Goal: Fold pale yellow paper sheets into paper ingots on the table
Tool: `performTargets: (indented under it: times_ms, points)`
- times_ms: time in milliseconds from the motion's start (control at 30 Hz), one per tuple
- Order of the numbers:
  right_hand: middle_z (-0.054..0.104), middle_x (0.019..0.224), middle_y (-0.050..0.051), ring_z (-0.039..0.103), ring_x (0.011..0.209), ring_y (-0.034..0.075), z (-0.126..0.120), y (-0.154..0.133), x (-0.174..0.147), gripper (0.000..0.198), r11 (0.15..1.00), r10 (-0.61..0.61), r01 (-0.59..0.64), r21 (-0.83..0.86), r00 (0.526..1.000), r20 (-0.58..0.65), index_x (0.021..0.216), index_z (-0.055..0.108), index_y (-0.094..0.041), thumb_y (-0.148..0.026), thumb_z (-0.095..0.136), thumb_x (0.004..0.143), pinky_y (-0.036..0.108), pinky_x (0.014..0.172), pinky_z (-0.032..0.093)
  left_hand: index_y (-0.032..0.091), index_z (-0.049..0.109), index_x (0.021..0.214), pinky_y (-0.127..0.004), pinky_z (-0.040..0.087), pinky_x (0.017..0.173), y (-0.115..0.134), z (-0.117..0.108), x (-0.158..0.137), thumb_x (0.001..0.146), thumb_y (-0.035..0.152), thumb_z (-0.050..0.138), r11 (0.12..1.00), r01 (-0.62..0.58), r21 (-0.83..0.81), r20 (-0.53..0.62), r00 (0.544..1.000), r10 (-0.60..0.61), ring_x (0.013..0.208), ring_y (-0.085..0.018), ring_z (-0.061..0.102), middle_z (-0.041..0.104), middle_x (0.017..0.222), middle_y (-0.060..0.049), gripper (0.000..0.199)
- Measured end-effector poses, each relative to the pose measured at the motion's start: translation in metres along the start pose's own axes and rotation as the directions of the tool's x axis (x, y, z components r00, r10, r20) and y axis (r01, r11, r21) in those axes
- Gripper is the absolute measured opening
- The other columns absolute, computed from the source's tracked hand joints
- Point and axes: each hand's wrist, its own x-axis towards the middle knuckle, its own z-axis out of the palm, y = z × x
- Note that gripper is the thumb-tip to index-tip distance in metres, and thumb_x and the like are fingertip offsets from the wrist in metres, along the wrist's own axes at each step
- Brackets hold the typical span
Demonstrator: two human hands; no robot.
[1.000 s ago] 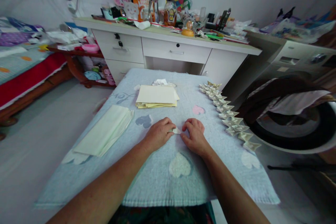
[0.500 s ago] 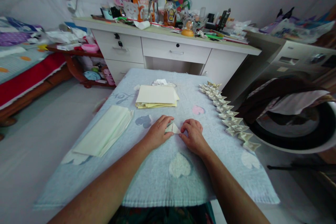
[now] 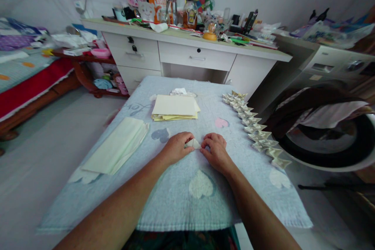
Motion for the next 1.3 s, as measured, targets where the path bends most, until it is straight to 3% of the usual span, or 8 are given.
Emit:
performTargets:
  times_ms: [67,300,567,800,900,1067,1300]
  points:
    - [0.056,0.108,0.004,0.042,0.107,0.022,-0.001,-0.001,0.0,0.003,1.0,0.0,0.0,-0.017,1.0,0.006,0.083,0.065,-0.022,-0.024,0.064,0.08,0.039,0.094,0.027,0.018,0.058,0.079,-0.025,0.036,0.066,0.0,-0.001,0.001,0.075,0.022,0.062,0.998,-0.03,0.058,0.015,0.999,0.029,0.075,-0.015,0.052,0.056,0.077,0.001,0.007]
    - [0.057,0.11,0.005,0.041,0.108,0.023,-0.002,-0.006,0.003,0.009,0.998,0.022,-0.019,-0.058,0.999,0.042,0.081,0.066,-0.021,-0.025,0.058,0.084,0.04,0.094,0.027,0.018,0.057,0.073,-0.025,0.035,0.064,0.0,0.0,0.004,0.082,0.03,0.058,0.987,-0.03,0.156,0.029,0.999,0.026,0.073,-0.016,0.054,0.056,0.074,-0.001,0.015]
    - [0.057,0.107,0.005,0.042,0.104,0.024,0.002,-0.008,0.004,0.01,0.995,0.039,-0.038,-0.093,0.999,0.01,0.079,0.065,-0.021,-0.025,0.057,0.083,0.04,0.091,0.028,0.02,0.06,0.077,-0.028,0.038,0.066,0.005,0.002,0.002,0.084,0.032,0.057,0.963,0.004,0.27,0.002,1.0,-0.005,0.076,-0.018,0.057,0.06,0.077,-0.002,0.015]
    - [0.056,0.105,0.007,0.043,0.101,0.025,0.006,-0.01,0.003,0.009,0.99,0.065,-0.07,-0.12,0.997,-0.04,0.078,0.062,-0.019,-0.025,0.056,0.082,0.04,0.091,0.029,0.02,0.058,0.079,-0.029,0.039,0.068,0.003,0.005,0.002,0.082,0.032,0.06,0.962,0.038,0.27,-0.011,0.999,-0.036,0.079,-0.02,0.058,0.061,0.081,-0.003,0.012]
    - [0.056,0.103,0.008,0.043,0.1,0.025,0.006,-0.011,0.003,0.008,0.987,0.076,-0.081,-0.142,0.996,-0.043,0.078,0.06,-0.019,-0.025,0.056,0.081,0.039,0.09,0.03,0.022,0.056,0.088,-0.03,0.039,0.071,0.004,0.006,-0.001,0.08,0.03,0.062,0.968,0.058,0.243,-0.045,0.998,-0.049,0.083,-0.02,0.057,0.061,0.084,-0.002,0.013]
    - [0.054,0.1,0.006,0.043,0.098,0.024,0.007,-0.012,0.003,0.006,0.983,0.099,-0.105,-0.151,0.994,-0.051,0.08,0.059,-0.02,-0.025,0.057,0.08,0.039,0.088,0.031,0.024,0.05,0.109,-0.035,0.038,0.083,0.011,0.005,-0.006,0.075,0.027,0.068,0.957,0.066,0.281,-0.19,0.982,-0.011,0.098,-0.023,0.05,0.057,0.103,-0.004,0.038]
    - [0.054,0.1,0.006,0.043,0.098,0.025,0.009,-0.011,0.004,0.005,0.98,0.089,-0.096,-0.173,0.995,-0.05,0.081,0.059,-0.021,-0.025,0.055,0.081,0.04,0.087,0.031,0.027,0.059,0.098,-0.037,0.035,0.086,0.006,0.006,-0.005,0.081,0.026,0.062,0.962,0.031,0.271,-0.089,0.996,-0.007,0.099,-0.023,0.046,0.055,0.1,-0.003,0.017]
